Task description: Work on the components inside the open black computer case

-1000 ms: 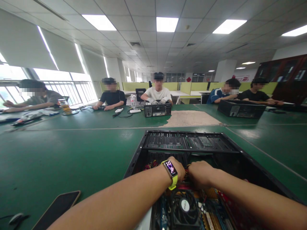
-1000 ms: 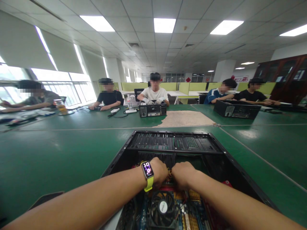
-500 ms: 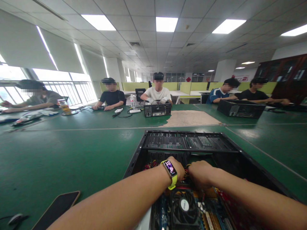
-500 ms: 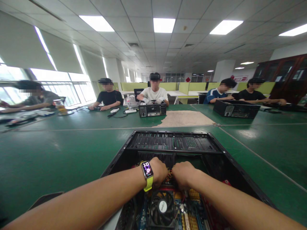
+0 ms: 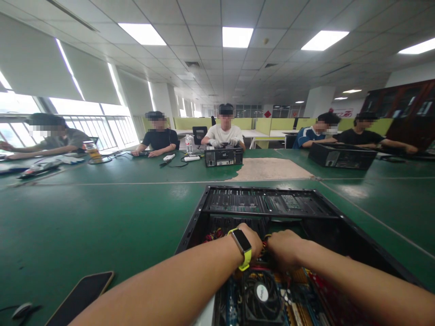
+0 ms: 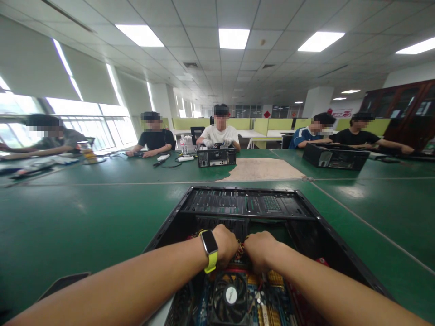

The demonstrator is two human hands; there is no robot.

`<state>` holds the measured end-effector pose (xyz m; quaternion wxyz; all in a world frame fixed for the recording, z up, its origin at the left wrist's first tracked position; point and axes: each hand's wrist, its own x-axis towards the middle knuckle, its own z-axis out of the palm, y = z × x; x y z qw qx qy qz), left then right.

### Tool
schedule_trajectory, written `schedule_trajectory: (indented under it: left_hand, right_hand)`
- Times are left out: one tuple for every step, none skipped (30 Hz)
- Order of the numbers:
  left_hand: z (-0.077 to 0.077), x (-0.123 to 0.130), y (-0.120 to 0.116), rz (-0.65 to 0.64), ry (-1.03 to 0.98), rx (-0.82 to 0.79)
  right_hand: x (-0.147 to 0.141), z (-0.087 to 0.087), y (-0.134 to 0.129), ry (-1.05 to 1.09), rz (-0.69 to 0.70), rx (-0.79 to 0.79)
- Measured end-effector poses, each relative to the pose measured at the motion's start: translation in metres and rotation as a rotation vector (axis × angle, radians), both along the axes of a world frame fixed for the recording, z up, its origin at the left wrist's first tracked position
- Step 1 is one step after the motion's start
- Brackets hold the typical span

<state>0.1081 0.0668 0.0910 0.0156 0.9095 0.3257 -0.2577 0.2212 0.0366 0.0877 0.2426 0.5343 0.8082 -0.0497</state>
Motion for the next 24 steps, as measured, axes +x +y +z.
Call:
schedule_trajectory:
  left_hand:
    - [0.002,0.0,-0.001,0.001,0.037,-0.006]
    - [0.005,0.001,-0.003,0.0,0.071,-0.01]
    - [0.007,0.001,-0.004,-0.003,0.097,-0.013]
    - [0.009,0.001,-0.005,-0.006,0.112,-0.012]
    - [0.011,0.001,-0.006,-0.008,0.123,-0.011]
    - [0.012,0.001,-0.007,-0.009,0.133,-0.009]
    - [0.013,0.001,-0.007,-0.008,0.142,-0.007]
    - [0.013,0.001,-0.008,-0.007,0.151,-0.005]
    - [0.013,0.001,-0.008,-0.005,0.158,-0.003]
    - [0.013,0.001,-0.008,-0.006,0.164,0.0]
    - [0.014,0.001,-0.009,-0.006,0.169,0.002]
    - [0.014,0.001,-0.009,-0.007,0.173,0.003]
    - [0.014,0.001,-0.009,-0.009,0.176,0.004]
    - [0.014,0.001,-0.009,-0.01,0.179,0.004]
    - [0.014,0.001,-0.009,-0.012,0.18,0.003]
    - [0.014,0.001,-0.01,-0.012,0.181,0.002]
    - [0.014,0.001,-0.009,-0.013,0.181,0.001]
    - [0.014,0.001,-0.009,-0.013,0.18,0.001]
    - [0.014,0.001,-0.009,-0.014,0.179,0.001]
    - [0.014,0.001,-0.009,-0.014,0.179,0.001]
    - [0.014,0.001,-0.009,-0.013,0.178,0.002]
    - [0.014,0.001,-0.009,-0.013,0.177,0.004]
    - [0.014,0.001,-0.009,-0.012,0.175,0.004]
    - [0.014,0.001,-0.009,-0.011,0.172,0.005]
  right_hand:
    - [0.0,0.0,0.0,-0.003,-0.001,-0.002]
    - [0.0,0.001,0.0,-0.006,-0.001,-0.002]
    - [0.0,0.001,0.0,-0.008,-0.001,-0.004]
    - [0.0,0.002,0.0,-0.009,0.001,-0.004]
    - [-0.001,0.003,0.0,-0.008,0.005,-0.003]
    - [-0.001,0.004,0.0,-0.006,0.011,-0.001]
    - [-0.001,0.005,0.0,-0.006,0.017,0.002]
    - [-0.001,0.006,0.0,-0.007,0.021,0.005]
    - [-0.001,0.006,0.0,-0.01,0.024,0.007]
    - [-0.001,0.006,0.0,-0.012,0.026,0.006]
    - [-0.001,0.007,0.0,-0.015,0.026,0.001]
    - [-0.002,0.007,0.0,-0.02,0.024,-0.008]
    - [-0.002,0.007,0.0,-0.025,0.02,-0.023]
    - [-0.002,0.007,-0.001,-0.031,0.016,-0.04]
    - [-0.003,0.008,-0.001,-0.038,0.01,-0.057]
    - [-0.003,0.008,-0.001,-0.043,0.004,-0.069]
    - [-0.003,0.009,-0.001,-0.044,0.0,-0.076]
    - [-0.004,0.009,-0.001,-0.042,-0.003,-0.078]
    - [-0.004,0.01,-0.001,-0.037,-0.003,-0.076]
    - [-0.003,0.01,-0.001,-0.033,-0.001,-0.073]
    - [-0.003,0.01,-0.001,-0.032,0.001,-0.072]
    - [-0.003,0.01,-0.001,-0.034,0.003,-0.071]
    - [-0.003,0.01,-0.001,-0.038,0.003,-0.071]
    - [-0.003,0.009,-0.001,-0.042,0.004,-0.071]
